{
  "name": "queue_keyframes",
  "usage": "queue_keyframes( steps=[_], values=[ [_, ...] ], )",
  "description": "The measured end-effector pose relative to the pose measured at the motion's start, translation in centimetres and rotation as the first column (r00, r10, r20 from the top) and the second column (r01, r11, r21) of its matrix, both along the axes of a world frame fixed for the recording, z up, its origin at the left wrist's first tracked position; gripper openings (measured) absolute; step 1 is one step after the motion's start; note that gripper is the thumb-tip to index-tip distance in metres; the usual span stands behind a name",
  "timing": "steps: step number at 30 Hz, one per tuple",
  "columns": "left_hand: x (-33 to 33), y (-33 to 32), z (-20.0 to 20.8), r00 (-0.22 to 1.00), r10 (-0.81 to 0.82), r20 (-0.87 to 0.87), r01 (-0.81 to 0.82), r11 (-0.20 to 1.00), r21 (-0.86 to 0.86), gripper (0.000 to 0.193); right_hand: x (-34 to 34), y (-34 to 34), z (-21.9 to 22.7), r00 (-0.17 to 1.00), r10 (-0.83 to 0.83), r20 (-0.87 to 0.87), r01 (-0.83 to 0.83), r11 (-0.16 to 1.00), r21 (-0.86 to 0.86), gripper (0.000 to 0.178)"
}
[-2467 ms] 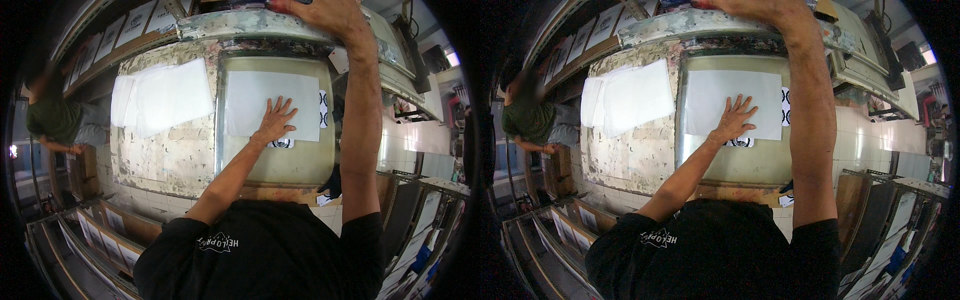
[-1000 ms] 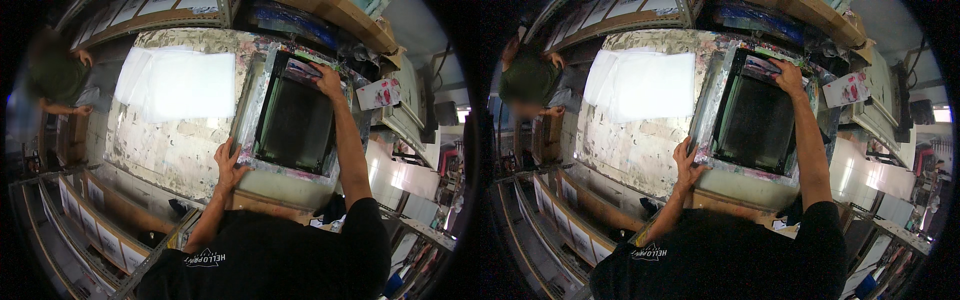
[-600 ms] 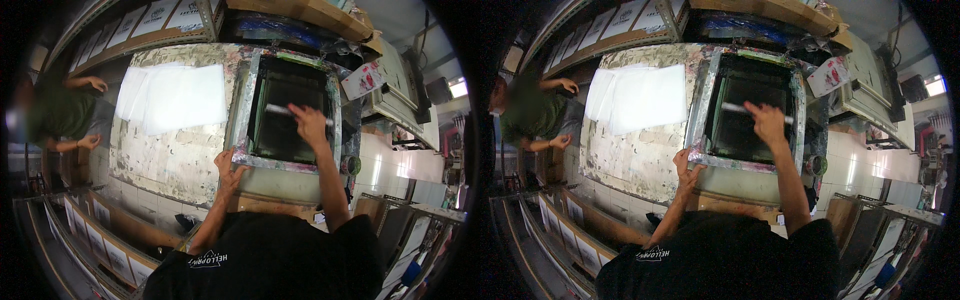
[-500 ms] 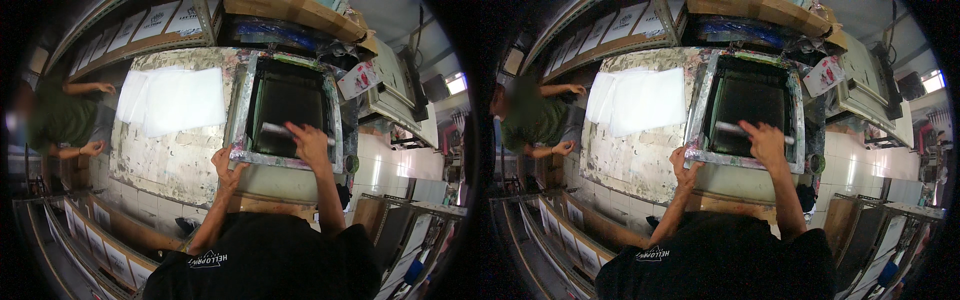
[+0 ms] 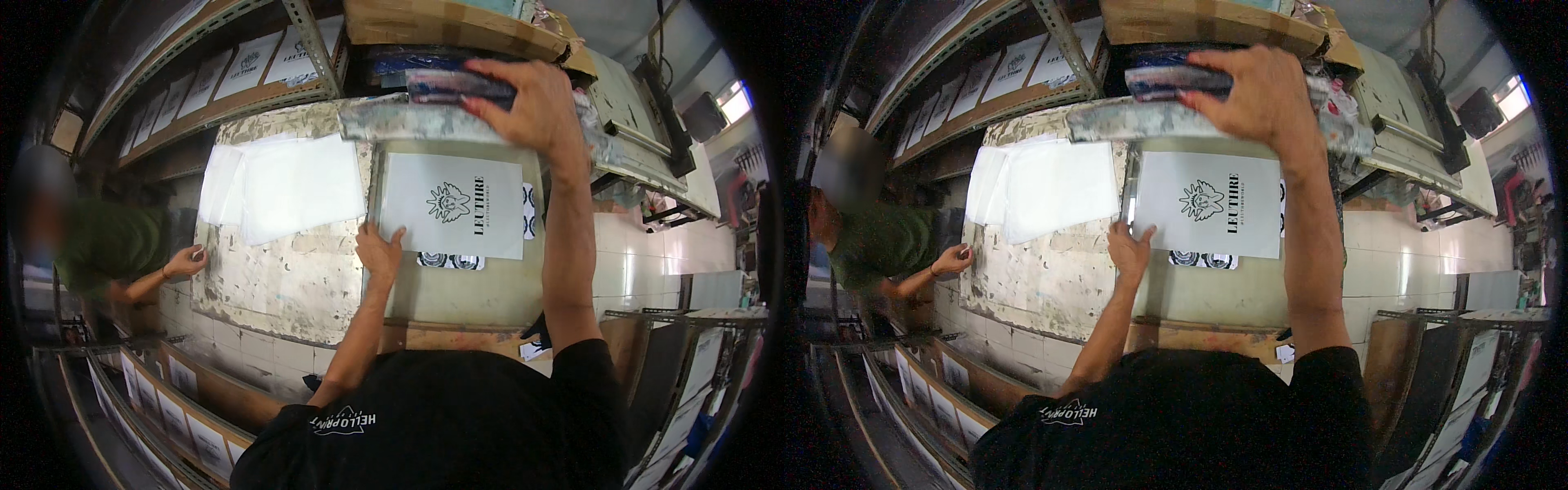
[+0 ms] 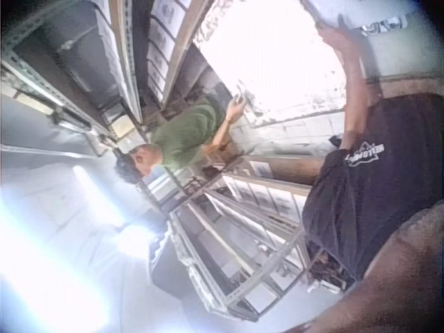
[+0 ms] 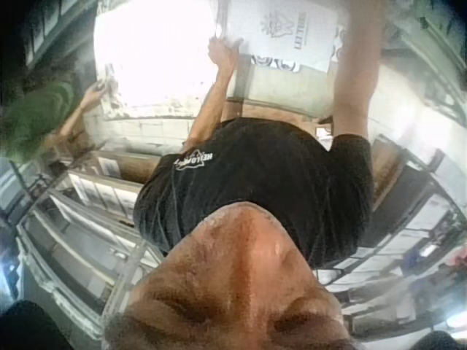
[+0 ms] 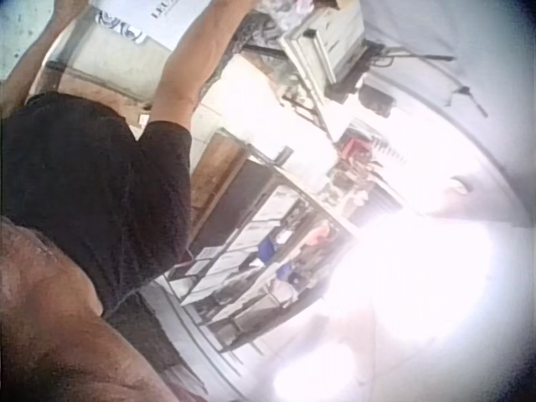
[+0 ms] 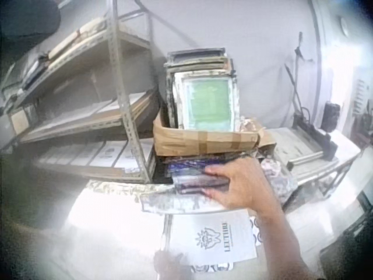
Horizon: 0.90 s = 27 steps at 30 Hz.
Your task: The person performs screen printing on white paper sheets using a squeegee and a screen frame. They repeatedly place a sheet under the screen, pull the squeegee across the mesh to transfer ink, lift the screen, and remove the printed sheet. A second person assists by stacking the finished prints.
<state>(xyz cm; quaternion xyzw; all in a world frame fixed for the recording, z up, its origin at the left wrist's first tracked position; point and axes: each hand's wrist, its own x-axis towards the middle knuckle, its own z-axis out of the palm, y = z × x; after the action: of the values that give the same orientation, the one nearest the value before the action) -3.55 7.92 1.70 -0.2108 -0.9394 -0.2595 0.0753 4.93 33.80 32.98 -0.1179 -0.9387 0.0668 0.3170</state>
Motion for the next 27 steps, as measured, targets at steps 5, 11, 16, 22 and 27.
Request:
queue_keyframes(
  steps=[5, 11, 16, 22, 27],
  values=[
    [1.8, 0.4, -1.9, 0.987, -0.038, 0.154, -0.005, 0.963, 0.268, 0.029, -1.8, 2.6, 1.2, 0.999, -0.021, -0.039, 0.022, 0.999, 0.023, 0.052],
    [-0.8, -1.8, -0.2, 0.913, -0.061, 0.403, -0.244, 0.711, 0.66, 0.026, -1.8, 2.1, 2.6, 0.999, 0.039, -0.033, -0.039, 0.999, -0.001, 0.041],
    [-6.4, -10.3, 0.3, 0.935, 0.102, 0.341, -0.32, 0.66, 0.68, 0.023, -1.5, 2.5, 1.9, 0.999, 0.011, -0.033, -0.009, 0.998, 0.054, 0.042],
    [-13.0, -25.3, -1.7, 0.896, 0.416, 0.156, -0.419, 0.674, 0.609, 0.028, -1.1, 2.3, 1.7, 1.0, -0.012, -0.009, 0.013, 0.998, 0.062, 0.043],
    [-13.7, -21.6, 2.5, 0.546, 0.63, -0.552, -0.544, 0.768, 0.338, 0.033, -1.4, 2.3, 0.9, 1.0, -0.012, 0.004, 0.011, 1.0, 0.027, 0.043]
  ],
)
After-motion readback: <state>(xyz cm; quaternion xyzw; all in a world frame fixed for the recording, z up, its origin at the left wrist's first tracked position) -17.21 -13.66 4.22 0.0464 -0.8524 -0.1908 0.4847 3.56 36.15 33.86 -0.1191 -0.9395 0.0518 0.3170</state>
